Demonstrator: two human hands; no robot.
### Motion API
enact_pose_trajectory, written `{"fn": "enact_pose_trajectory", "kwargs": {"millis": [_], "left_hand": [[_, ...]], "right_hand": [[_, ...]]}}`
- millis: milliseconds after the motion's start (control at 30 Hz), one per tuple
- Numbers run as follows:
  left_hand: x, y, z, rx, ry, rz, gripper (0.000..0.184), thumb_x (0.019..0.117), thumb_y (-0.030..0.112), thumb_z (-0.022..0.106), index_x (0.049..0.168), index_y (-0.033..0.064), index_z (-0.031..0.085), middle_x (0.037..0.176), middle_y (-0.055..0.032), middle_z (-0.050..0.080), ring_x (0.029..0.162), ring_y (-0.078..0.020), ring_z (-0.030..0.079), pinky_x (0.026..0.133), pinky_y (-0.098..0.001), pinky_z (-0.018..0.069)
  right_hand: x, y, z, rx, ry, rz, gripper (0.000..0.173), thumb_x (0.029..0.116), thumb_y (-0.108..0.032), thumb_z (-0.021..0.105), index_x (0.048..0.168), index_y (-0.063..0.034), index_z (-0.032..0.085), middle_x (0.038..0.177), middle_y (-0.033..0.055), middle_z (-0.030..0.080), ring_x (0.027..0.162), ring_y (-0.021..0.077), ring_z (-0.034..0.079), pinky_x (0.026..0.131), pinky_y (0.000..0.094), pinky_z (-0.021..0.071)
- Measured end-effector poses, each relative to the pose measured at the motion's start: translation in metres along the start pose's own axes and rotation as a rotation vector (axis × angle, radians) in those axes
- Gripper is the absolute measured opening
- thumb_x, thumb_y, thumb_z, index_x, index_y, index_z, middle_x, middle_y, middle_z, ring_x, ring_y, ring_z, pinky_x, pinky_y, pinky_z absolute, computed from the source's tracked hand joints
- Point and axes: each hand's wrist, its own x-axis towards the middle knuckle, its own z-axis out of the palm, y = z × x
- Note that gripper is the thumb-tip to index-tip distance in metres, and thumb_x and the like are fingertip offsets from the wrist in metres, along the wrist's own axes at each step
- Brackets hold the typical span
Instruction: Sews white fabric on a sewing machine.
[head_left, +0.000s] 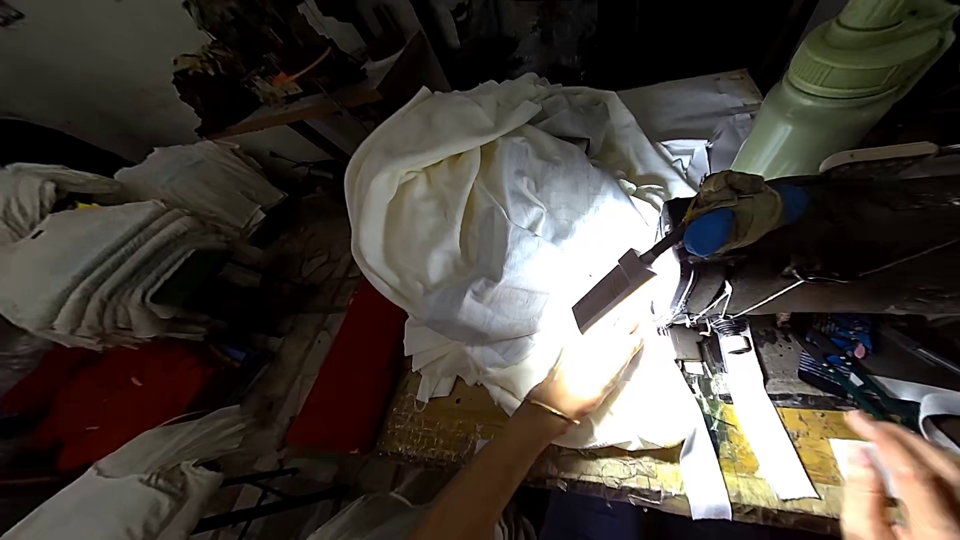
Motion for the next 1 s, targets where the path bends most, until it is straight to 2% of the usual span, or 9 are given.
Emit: {"fn": "enact_pose_trajectory", "kwargs": {"millis": [133,233,333,433,533,633,767,900,1000], "left_hand": [[-0.031,-0.021,-0.019,0.258,0.017,0.143,0.021,0.0945,0.008,0.062,0.108,0.0093,0.077,0.109,-0.0098,0.074,0.105,-0.0289,0.068,0.092,-0.0468,0.0522],[-0.046,-0.010,-0.051,0.381,-0.147,0.153,0.017,0.0961,0.010,0.062,0.101,0.0067,0.078,0.110,-0.0129,0.074,0.113,-0.0308,0.067,0.103,-0.0490,0.0483],[-0.062,0.028,-0.079,0.206,-0.147,0.297,0.016,0.0984,0.007,0.058,0.096,0.0090,0.074,0.085,-0.0071,0.073,0.093,-0.0242,0.072,0.114,-0.0512,0.0399],[-0.057,0.059,-0.079,-0.137,-0.204,0.427,0.013,0.0993,0.011,0.056,0.094,0.0059,0.067,0.067,-0.0068,0.064,0.070,-0.0238,0.069,0.102,-0.0470,0.0503],[-0.030,0.063,-0.063,-0.386,-0.373,0.251,0.026,0.1001,0.024,0.061,0.107,-0.0012,0.068,0.091,-0.0182,0.070,0.088,-0.0332,0.069,0.078,-0.0509,0.0527],[-0.016,0.032,-0.032,-0.405,-0.432,0.216,0.050,0.0997,0.033,0.062,0.136,-0.0003,0.058,0.125,-0.0171,0.068,0.117,-0.0216,0.065,0.102,-0.0369,0.0492],[-0.031,0.017,-0.025,0.139,-0.177,0.380,0.031,0.0908,0.034,0.069,0.102,0.0070,0.078,0.094,-0.0079,0.076,0.094,-0.0216,0.072,0.093,-0.0433,0.0532],[-0.056,0.053,-0.070,0.227,-0.565,0.123,0.043,0.1051,0.031,0.052,0.085,-0.0021,0.071,0.078,-0.0190,0.069,0.085,-0.0391,0.070,0.088,-0.0579,0.0505],[-0.074,0.077,-0.076,0.109,-0.473,0.273,0.050,0.1034,0.037,0.054,0.069,0.0035,0.066,0.059,-0.0103,0.061,0.063,-0.0305,0.067,0.095,-0.0570,0.0509]], "right_hand": [[-0.027,-0.042,0.020,0.109,-0.261,-0.141,0.026,0.0958,-0.020,0.064,0.109,-0.0010,0.077,0.103,0.0199,0.075,0.101,0.0411,0.068,0.093,0.0556,0.0491],[-0.027,-0.033,0.032,0.086,-0.227,-0.185,0.021,0.0912,-0.005,0.060,0.100,0.0033,0.077,0.097,0.0234,0.074,0.096,0.0443,0.070,0.090,0.0601,0.0505],[0.006,-0.006,0.017,0.049,-0.114,-0.130,0.028,0.0928,-0.011,0.061,0.112,0.0050,0.073,0.110,0.0313,0.068,0.106,0.0526,0.063,0.094,0.0644,0.0459],[0.008,-0.038,0.012,0.188,-0.301,-0.278,0.036,0.0894,-0.021,0.070,0.118,-0.0006,0.072,0.126,0.0319,0.064,0.119,0.0540,0.058,0.098,0.0693,0.0433],[-0.014,-0.065,0.035,0.307,-0.291,-0.350,0.021,0.0920,-0.015,0.062,0.100,-0.0014,0.075,0.110,0.0214,0.074,0.106,0.0427,0.068,0.094,0.0606,0.0496],[-0.027,-0.049,0.055,0.347,-0.147,-0.333,0.031,0.0980,-0.024,0.050,0.103,-0.0045,0.074,0.110,0.0150,0.074,0.106,0.0317,0.068,0.098,0.0489,0.0491],[-0.050,-0.033,0.066,0.233,-0.085,-0.400,0.026,0.0980,-0.020,0.050,0.093,-0.0152,0.076,0.105,0.0092,0.075,0.105,0.0274,0.067,0.098,0.0448,0.0470],[-0.061,-0.041,0.072,0.184,-0.056,-0.386,0.031,0.1012,-0.021,0.047,0.099,-0.0175,0.077,0.110,0.0054,0.076,0.114,0.0249,0.066,0.104,0.0421,0.0437],[-0.064,-0.052,0.074,0.337,-0.075,-0.374,0.032,0.1020,-0.020,0.045,0.111,-0.0173,0.075,0.120,0.0046,0.075,0.123,0.0209,0.063,0.110,0.0415,0.0401]]}}
